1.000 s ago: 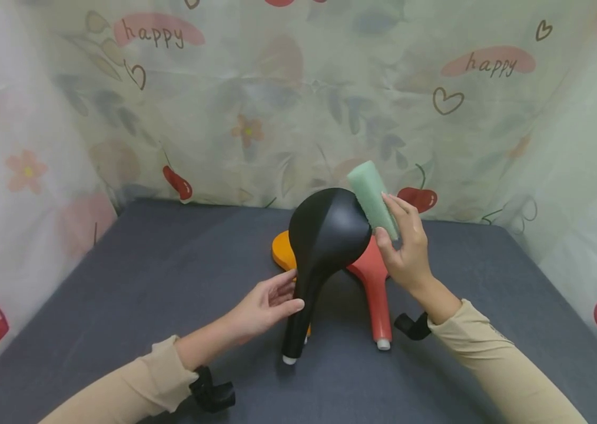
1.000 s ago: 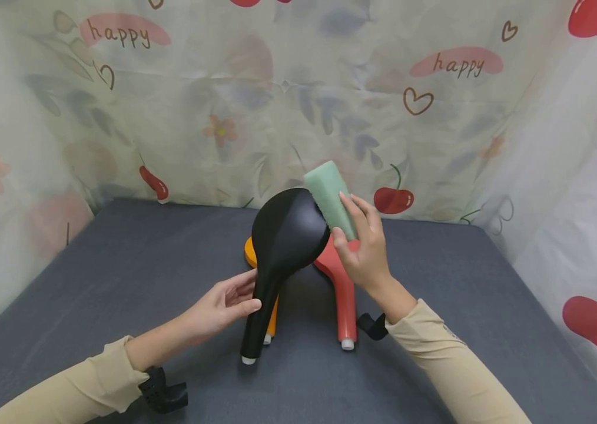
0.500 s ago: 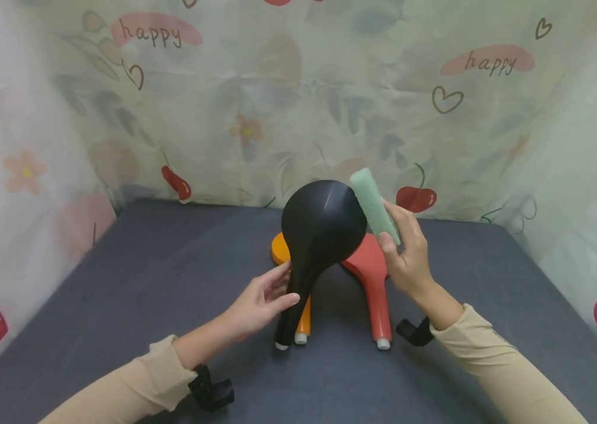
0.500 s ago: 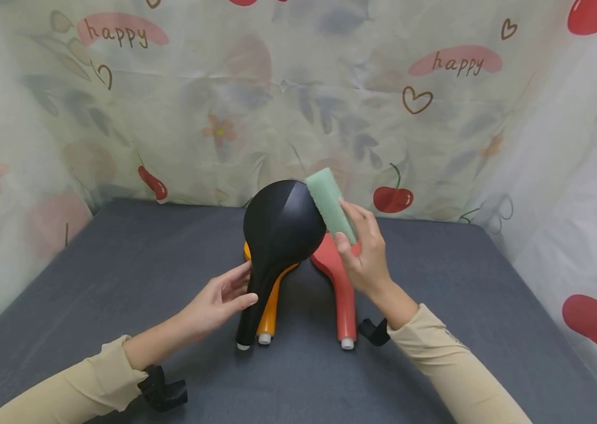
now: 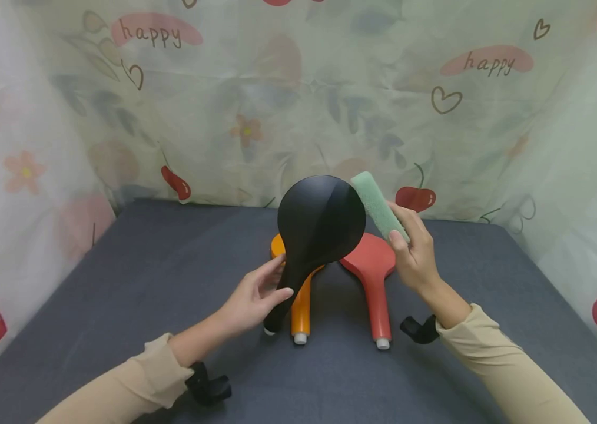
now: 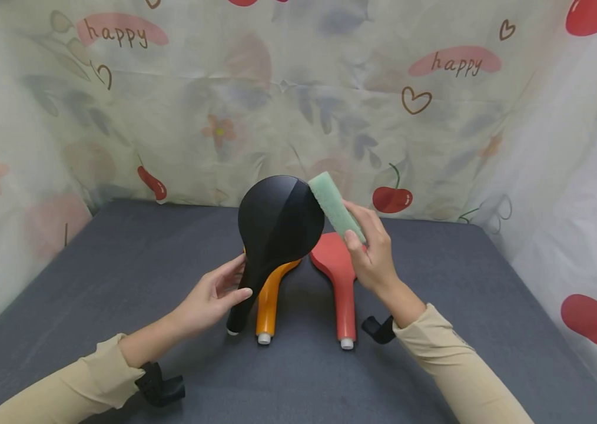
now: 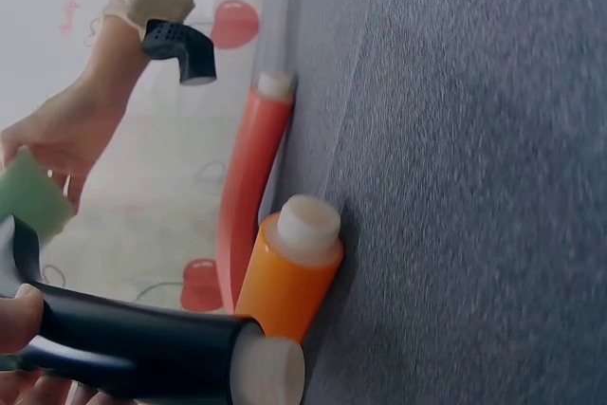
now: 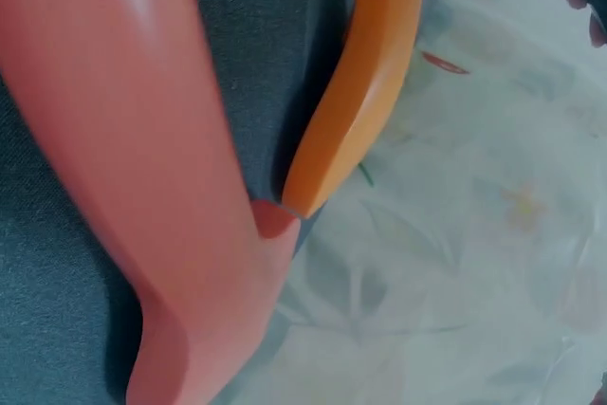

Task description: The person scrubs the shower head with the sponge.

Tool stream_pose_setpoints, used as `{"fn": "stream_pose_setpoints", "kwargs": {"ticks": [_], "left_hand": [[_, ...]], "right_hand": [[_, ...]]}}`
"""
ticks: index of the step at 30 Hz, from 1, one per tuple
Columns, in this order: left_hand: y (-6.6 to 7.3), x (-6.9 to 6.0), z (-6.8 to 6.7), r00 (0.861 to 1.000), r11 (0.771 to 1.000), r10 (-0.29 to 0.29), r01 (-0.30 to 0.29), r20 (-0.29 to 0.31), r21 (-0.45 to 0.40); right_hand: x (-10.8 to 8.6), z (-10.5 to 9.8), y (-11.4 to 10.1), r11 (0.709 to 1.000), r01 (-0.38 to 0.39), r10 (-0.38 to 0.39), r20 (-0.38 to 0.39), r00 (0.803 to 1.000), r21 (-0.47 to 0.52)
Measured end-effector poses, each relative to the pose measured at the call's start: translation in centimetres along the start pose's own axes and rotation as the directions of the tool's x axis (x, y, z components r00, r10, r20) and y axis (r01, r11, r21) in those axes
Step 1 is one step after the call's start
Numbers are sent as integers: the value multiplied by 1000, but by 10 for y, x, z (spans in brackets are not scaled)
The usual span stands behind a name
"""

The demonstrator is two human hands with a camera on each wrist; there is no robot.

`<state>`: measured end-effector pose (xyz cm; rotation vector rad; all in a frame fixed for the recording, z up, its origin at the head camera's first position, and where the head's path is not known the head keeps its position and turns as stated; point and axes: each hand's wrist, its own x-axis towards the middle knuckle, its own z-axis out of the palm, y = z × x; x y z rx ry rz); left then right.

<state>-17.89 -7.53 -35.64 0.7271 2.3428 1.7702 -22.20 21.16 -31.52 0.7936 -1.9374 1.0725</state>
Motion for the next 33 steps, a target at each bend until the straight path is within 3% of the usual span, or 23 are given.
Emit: {"fn": "stream_pose_setpoints", "kwargs": {"ticks": [7,12,16,21,26,33], "left_hand": [[2,-1,-3,999,996,39,-36,-31,80],[1,-3,-2,995,984,99,-92,-34,150],[1,-4,-2,988,973,131,-112,-79,203],[1,-4,-5,975,959,161,-117,-155,260],[0,-4,-5,961,932,191,-114,-198,345],[-2,-6,-2,947,882,249,-134,-205,452]], "right_hand": [[8,-2,-3,999,1,-1,2,1000,36],[21,-1,-8,997,54,-54,-5,999,60],[21,-4,-6,997,66,-67,18,998,38],[15,-10,-1,999,29,-28,57,998,-18],[14,-13,0,999,8,-5,75,997,-46],[21,-8,-7,999,46,-43,94,995,-22]]}}
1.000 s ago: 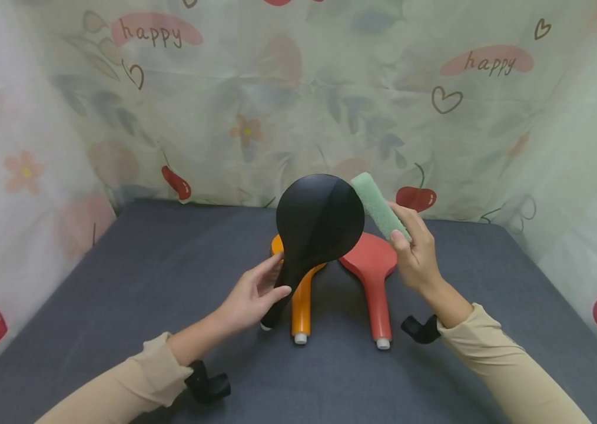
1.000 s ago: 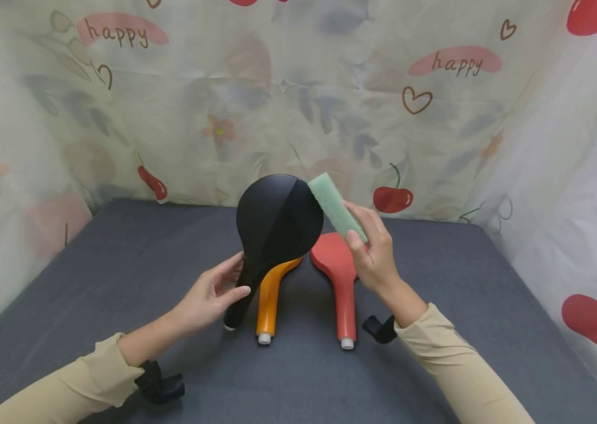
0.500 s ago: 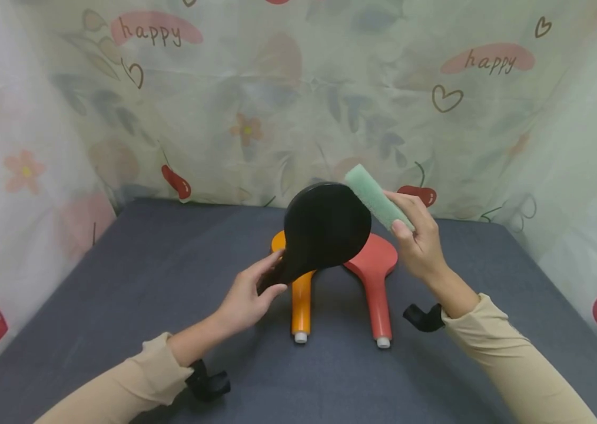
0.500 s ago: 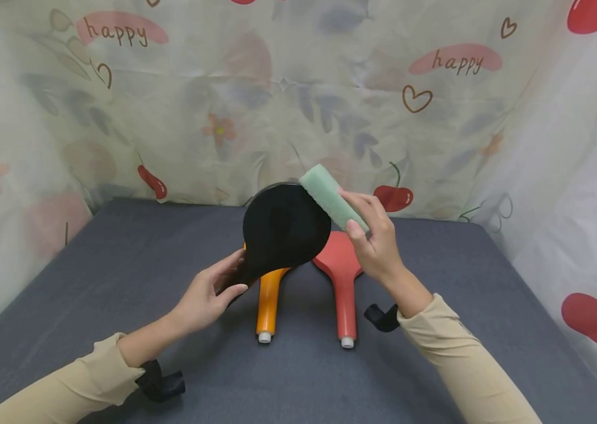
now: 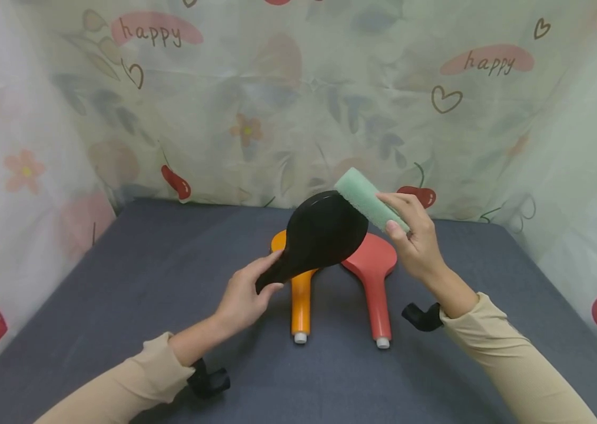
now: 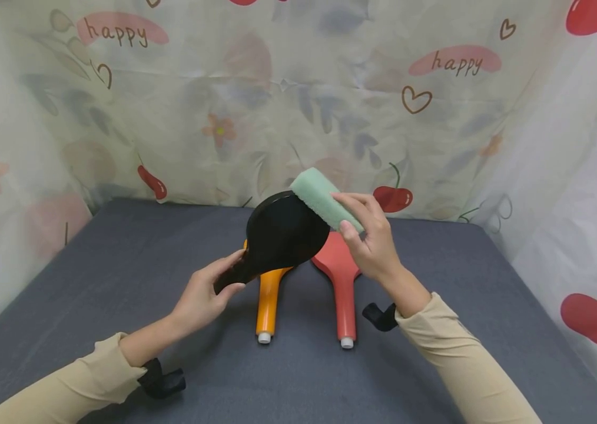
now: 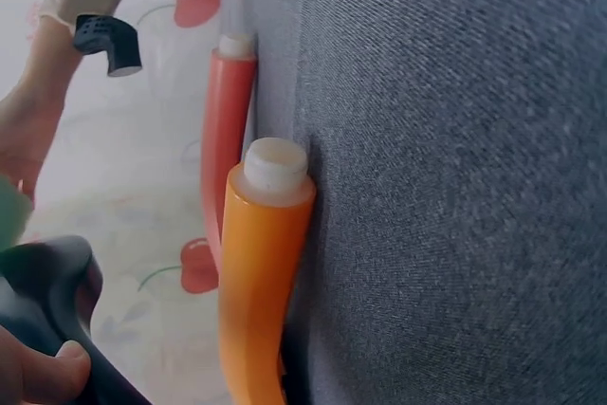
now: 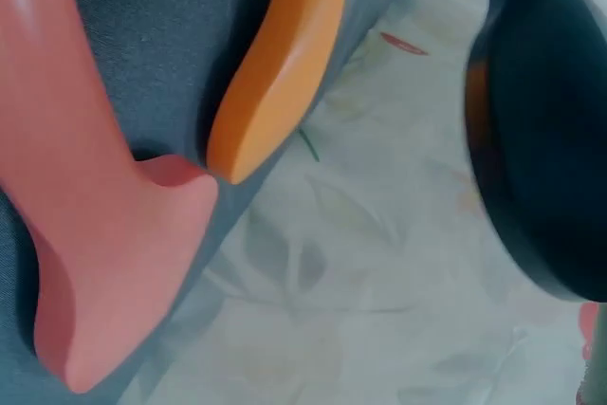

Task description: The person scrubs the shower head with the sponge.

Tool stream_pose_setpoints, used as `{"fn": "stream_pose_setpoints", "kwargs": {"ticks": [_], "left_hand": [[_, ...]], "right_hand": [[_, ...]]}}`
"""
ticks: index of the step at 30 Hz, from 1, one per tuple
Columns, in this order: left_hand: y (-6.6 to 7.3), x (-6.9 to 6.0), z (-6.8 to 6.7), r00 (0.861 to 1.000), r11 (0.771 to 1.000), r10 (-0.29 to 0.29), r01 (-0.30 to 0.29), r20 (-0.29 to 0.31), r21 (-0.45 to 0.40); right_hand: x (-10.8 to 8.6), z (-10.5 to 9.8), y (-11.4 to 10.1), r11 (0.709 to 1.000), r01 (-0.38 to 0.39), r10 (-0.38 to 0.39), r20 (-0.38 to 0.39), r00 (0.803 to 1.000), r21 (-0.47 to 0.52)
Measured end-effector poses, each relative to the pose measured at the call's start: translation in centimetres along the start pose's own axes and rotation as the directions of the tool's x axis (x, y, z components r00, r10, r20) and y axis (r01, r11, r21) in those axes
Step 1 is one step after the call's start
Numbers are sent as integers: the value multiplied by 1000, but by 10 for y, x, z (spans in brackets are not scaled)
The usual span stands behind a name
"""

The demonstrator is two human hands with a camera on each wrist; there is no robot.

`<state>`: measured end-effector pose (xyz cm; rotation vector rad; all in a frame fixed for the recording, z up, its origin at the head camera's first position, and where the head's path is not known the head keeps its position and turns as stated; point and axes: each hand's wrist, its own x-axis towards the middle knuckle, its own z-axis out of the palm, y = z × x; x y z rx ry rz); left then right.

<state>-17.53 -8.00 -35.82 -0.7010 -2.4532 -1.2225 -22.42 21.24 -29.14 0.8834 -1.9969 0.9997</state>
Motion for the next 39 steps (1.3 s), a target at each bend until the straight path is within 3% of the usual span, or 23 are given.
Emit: {"fn": "stream_pose_setpoints", "kwargs": {"ticks": [4,15,23,32,35,39], "left_hand": [[-1,0,-1,1000,999,11,-11,-12,44],[-5,3,-2,999,987,9,-3,-35,158],[-5,3,2,998,985,50,-44,-32,166],[-4,4,1,1000,985,26,-23,-13,173],[-2,5,2,1000,986,21,-20,-6,165],[-3,6,4,1000,985,28,-28,-2,173]], "right_hand": [[0,0,-1,1000,14,-13,16,1000,-23],[-7,-2,1,993,-53,60,61,996,-102],[-3,4,-9,984,50,-31,113,993,-169],[-5,4,-7,972,32,-12,84,996,-233],[-5,9,-11,965,75,-54,91,994,-251],[-4,17,-18,935,173,-143,119,983,-308]]}}
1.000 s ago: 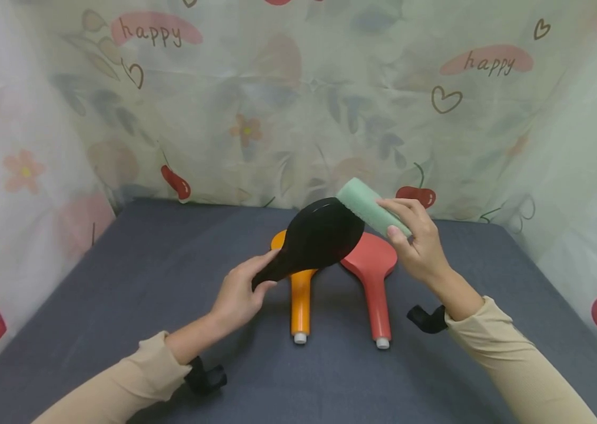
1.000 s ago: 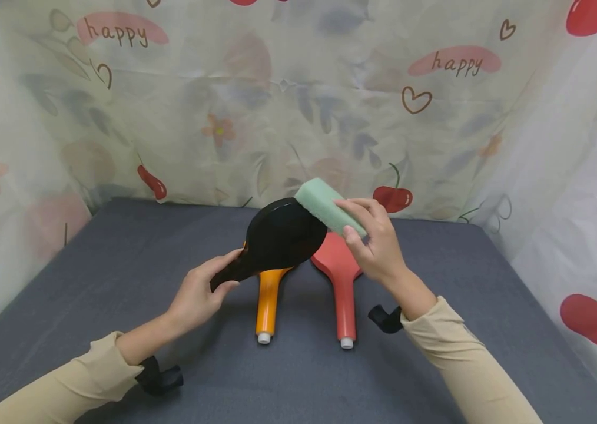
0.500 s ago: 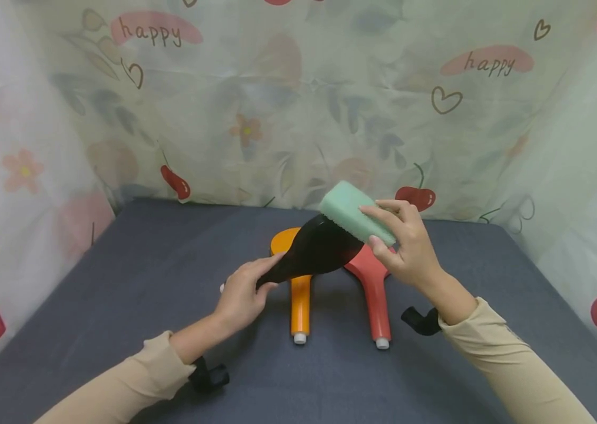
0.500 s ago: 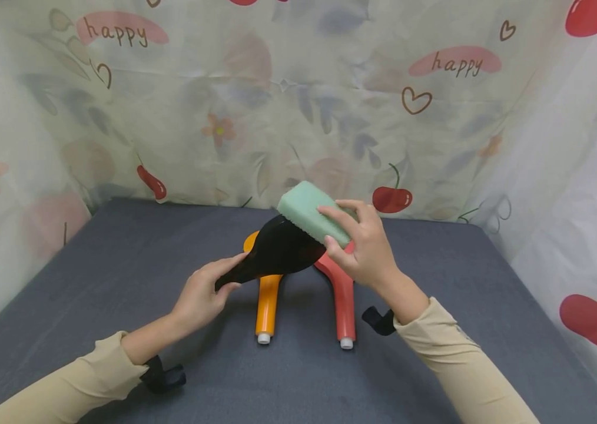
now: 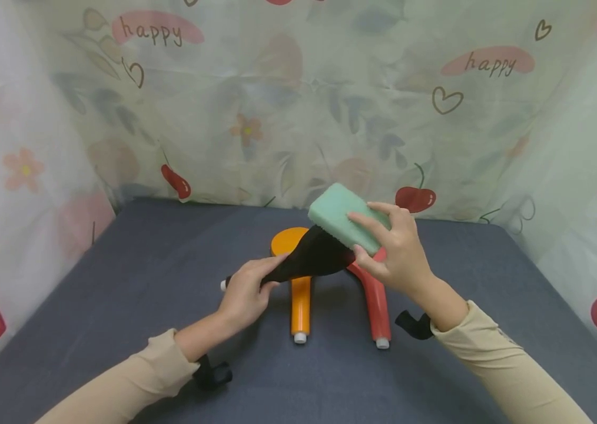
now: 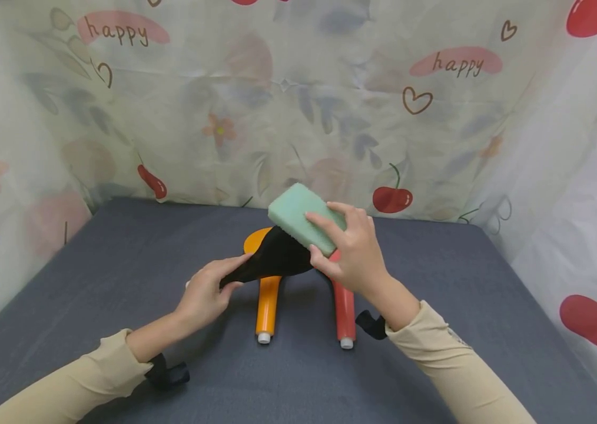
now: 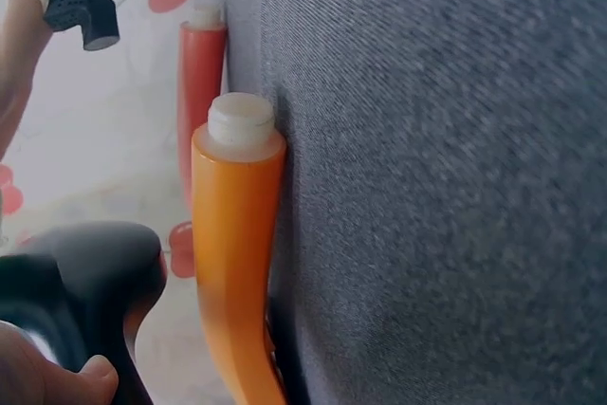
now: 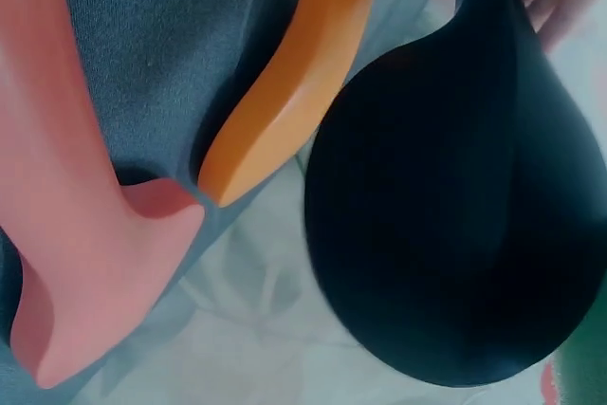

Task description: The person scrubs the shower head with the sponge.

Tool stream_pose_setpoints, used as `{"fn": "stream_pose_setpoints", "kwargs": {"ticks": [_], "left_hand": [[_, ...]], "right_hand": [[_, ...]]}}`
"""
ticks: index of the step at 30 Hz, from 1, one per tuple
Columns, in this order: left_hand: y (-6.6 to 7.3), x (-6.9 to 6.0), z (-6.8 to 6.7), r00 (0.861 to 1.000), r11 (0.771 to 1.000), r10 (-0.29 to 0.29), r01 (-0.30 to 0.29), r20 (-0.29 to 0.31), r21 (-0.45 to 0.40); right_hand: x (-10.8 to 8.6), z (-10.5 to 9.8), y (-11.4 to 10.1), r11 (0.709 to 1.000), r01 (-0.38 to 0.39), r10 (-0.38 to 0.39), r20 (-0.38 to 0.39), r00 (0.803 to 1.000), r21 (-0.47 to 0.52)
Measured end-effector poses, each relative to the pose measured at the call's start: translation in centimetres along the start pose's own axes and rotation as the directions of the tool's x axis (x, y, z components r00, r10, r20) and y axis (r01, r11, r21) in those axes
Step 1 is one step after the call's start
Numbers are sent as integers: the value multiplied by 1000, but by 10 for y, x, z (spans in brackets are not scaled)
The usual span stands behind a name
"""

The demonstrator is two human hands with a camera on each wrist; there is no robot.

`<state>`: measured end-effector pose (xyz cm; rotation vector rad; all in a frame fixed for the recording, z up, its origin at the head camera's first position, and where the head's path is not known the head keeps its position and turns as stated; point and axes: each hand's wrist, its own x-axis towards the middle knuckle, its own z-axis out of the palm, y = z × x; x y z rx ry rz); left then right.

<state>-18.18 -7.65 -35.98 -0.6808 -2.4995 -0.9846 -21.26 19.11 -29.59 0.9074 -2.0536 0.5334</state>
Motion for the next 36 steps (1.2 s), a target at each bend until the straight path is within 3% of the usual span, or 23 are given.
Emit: {"fn": "stream_pose_setpoints", "kwargs": {"ticks": [3,11,20,27,36], "left_hand": [[-2,0,1,1000,1000,15,-15,-6,12],[-4,1,2,999,999,39,-38,-18,26],[-1,1,3,998,998,60,-59,-11,24],[-1,2,4,998,998,57,-56,-27,34],[2,0,7,999,998,47,-46,-13,52]], "right_hand": [[1,0,-3,998,35,-35,6,999,-51],[3,1,-8,996,-12,11,-15,1000,-85],[3,11,-22,976,126,-121,37,992,-178],[4,11,-22,982,61,-60,12,998,-179],[-4,25,-33,941,238,-230,64,971,-241]]}}
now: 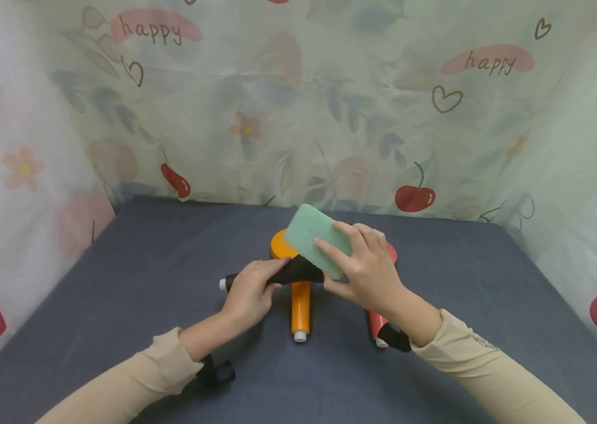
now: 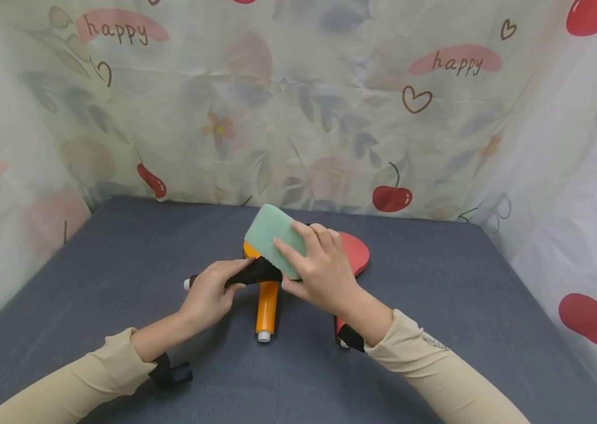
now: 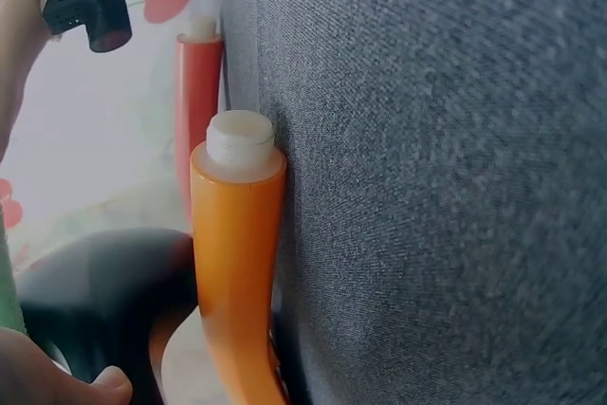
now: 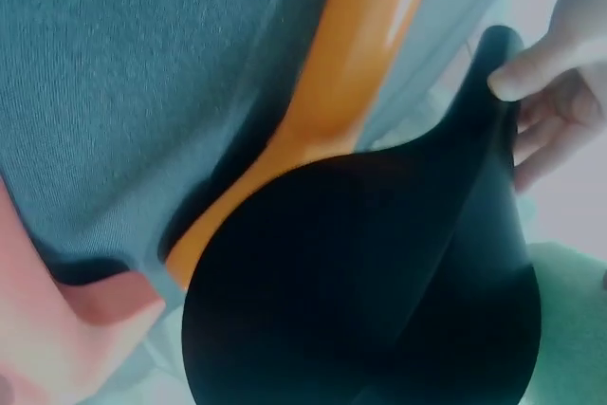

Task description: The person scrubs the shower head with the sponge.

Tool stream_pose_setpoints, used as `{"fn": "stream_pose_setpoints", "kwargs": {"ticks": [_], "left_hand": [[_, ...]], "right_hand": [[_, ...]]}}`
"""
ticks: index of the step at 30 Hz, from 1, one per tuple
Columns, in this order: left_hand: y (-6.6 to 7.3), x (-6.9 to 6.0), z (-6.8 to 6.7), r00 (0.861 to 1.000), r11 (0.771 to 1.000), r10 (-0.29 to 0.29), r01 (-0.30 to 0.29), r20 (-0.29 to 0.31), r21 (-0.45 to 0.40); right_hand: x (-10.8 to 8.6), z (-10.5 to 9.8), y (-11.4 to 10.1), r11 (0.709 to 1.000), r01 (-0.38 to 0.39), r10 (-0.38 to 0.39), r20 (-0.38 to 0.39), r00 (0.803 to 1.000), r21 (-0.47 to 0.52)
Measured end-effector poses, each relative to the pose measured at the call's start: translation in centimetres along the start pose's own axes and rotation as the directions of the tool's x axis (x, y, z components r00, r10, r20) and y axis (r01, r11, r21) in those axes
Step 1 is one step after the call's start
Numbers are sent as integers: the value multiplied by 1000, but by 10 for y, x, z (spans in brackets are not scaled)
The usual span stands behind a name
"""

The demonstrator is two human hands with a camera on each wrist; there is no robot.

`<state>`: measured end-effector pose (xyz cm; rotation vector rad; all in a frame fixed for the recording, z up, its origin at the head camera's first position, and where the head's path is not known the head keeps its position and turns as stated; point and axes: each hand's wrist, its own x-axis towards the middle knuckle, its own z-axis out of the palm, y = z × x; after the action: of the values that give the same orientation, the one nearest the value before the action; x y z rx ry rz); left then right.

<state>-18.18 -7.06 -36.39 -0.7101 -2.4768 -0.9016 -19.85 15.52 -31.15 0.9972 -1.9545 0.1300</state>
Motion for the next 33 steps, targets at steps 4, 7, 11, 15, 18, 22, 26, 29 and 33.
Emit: {"fn": "stream_pose_setpoints", "kwargs": {"ticks": [4,7,11,15,18,22,26,29,33], "left_hand": [[1,1,0,1000,1000,-7,7,3,0],[3,1,-1,1000,1000,-17,17,6,-2],[4,2,-1,1000,1000,-23,23,15,12],[5,1,0,999,999,-29,28,26,23],[5,1,0,998,999,-49,49,33,5],[5,2,0,997,998,-63,64,40,-25],[6,2,0,996,996,-72,74,56,-42],[7,2,0,993,993,-94,99,77,-63],[5,3,-2,977,970,-163,184,136,-160]], "right_hand": [[2,-1,0,1000,-26,25,-9,1000,-17],[3,0,-3,999,-32,31,-16,999,-29],[1,7,-12,994,57,-59,-13,998,-92],[-2,10,-17,986,98,-100,-10,995,-137],[0,8,-15,991,46,-48,-14,999,-129],[1,6,-14,991,19,-22,-24,999,-131],[-5,8,-16,990,46,-47,-9,999,-135],[-9,7,-16,992,39,-36,23,999,-124],[-13,4,-13,995,17,-12,47,999,-97]]}}
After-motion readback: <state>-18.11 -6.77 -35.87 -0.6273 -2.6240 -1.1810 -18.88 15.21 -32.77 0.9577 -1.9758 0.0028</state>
